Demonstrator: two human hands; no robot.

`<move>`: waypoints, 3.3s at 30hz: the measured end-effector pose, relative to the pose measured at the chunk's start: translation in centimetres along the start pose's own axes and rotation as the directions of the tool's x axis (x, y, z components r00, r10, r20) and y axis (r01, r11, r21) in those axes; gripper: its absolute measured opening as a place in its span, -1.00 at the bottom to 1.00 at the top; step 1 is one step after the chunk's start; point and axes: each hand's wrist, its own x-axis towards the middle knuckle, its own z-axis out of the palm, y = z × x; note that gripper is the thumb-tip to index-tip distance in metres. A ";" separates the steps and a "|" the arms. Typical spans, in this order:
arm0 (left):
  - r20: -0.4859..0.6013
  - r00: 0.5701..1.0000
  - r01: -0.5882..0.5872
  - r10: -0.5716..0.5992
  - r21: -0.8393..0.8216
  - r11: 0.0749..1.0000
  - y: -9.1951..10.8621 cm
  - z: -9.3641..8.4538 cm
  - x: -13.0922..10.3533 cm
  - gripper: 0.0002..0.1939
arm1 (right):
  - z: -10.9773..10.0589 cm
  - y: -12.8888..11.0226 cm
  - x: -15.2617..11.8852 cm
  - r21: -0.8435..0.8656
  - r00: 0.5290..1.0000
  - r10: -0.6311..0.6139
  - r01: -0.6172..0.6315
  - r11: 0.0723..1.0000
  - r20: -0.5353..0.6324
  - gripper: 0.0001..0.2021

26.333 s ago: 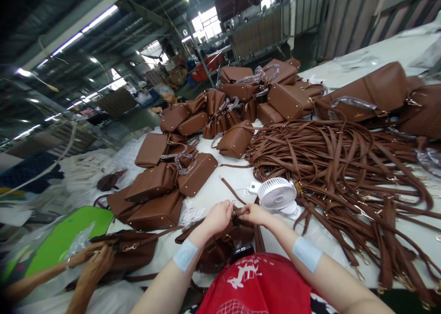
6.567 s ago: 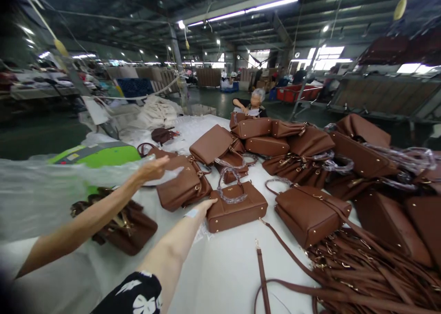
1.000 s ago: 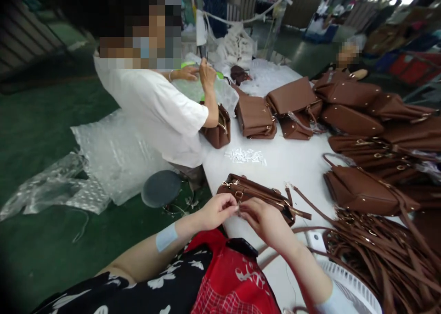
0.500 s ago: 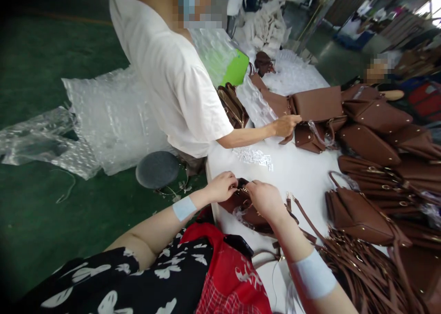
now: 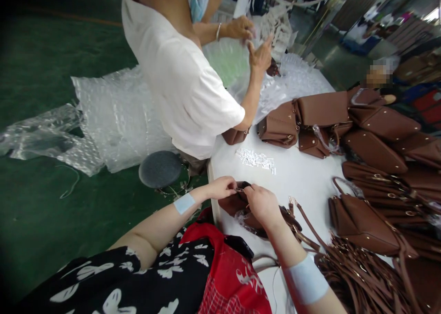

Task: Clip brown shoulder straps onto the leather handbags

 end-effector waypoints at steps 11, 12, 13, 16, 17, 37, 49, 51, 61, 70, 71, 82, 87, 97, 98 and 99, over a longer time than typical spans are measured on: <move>-0.090 0.981 0.149 -0.173 -0.222 0.964 -2.0 1.9 -0.8 -0.87 | 0.0 -0.9 1.5 -0.001 0.996 -0.054 0.055 0.999 0.074 -0.82; -0.096 0.979 0.156 -0.182 -0.233 0.960 -2.1 2.1 -0.9 -0.86 | 0.1 -0.9 1.7 0.008 0.995 -0.066 0.065 0.998 0.078 -0.80; -0.102 0.977 0.159 -0.188 -0.243 0.957 -2.1 2.1 -1.0 -0.86 | 0.2 -0.9 2.0 0.016 0.994 -0.075 0.074 0.997 0.083 -0.79; -0.118 0.975 0.154 -0.189 -0.256 0.954 -2.3 2.3 -1.1 -0.86 | 0.5 -0.8 2.8 0.034 0.990 -0.096 0.093 0.995 0.104 -0.77; -0.123 0.974 0.152 -0.188 -0.255 0.955 -2.3 2.3 -1.2 -0.87 | 0.6 -0.8 3.1 0.038 0.988 -0.104 0.100 0.994 0.114 -0.77; -0.249 0.968 0.007 -0.043 -0.146 0.989 -0.7 2.5 -2.5 -0.92 | 0.6 0.8 3.8 0.171 0.977 -0.167 0.143 0.975 0.132 -0.69; -0.206 0.962 0.123 -0.178 -0.255 0.959 -1.1 3.2 -2.2 -0.90 | 0.6 -0.1 3.7 0.068 0.969 -0.157 0.147 0.987 0.191 -0.76; -0.166 0.960 0.167 -0.226 -0.309 0.936 -1.6 3.6 -1.9 -0.85 | 0.6 -0.3 3.6 0.072 0.968 -0.169 0.158 0.985 0.188 -0.75; -0.008 0.966 0.233 -0.258 -0.407 0.883 -3.2 4.2 -1.8 -0.77 | 0.0 -0.6 3.9 0.093 0.956 -0.218 0.203 0.975 0.195 -0.71; -0.077 0.963 0.215 -0.260 -0.369 0.904 -2.4 4.0 -1.3 -0.86 | 0.1 -0.9 4.8 0.090 0.943 -0.217 0.201 0.976 0.252 -0.72; -0.072 0.964 0.210 -0.254 -0.375 0.903 -2.4 3.9 -1.2 -0.87 | 0.0 -0.9 4.8 0.091 0.943 -0.213 0.196 0.976 0.256 -0.72; 0.092 0.974 0.216 -0.205 -0.634 0.742 -5.3 0.6 -3.3 -0.79 | -2.4 2.6 1.6 0.291 0.978 0.030 -0.090 0.952 0.204 -0.71; 0.146 0.971 0.231 -0.188 -0.773 0.590 -4.9 0.1 -2.2 -0.64 | -2.2 2.5 1.0 0.437 0.990 0.073 -0.118 0.892 0.117 -0.71; 0.069 0.982 0.120 -0.174 -0.944 0.309 -2.2 -0.4 -1.6 -0.70 | 1.1 1.1 1.3 0.811 0.966 0.254 -0.106 0.576 -0.054 -0.74; 0.051 0.983 0.100 -0.176 -0.953 0.285 -1.7 -0.3 -1.3 -0.70 | 1.6 0.9 1.4 0.866 0.959 0.279 -0.101 0.490 -0.046 -0.74; 0.032 0.983 0.081 -0.179 -0.959 0.273 -1.2 -0.2 -1.1 -0.70 | 2.0 0.6 1.6 0.909 0.953 0.302 -0.099 0.404 -0.030 -0.73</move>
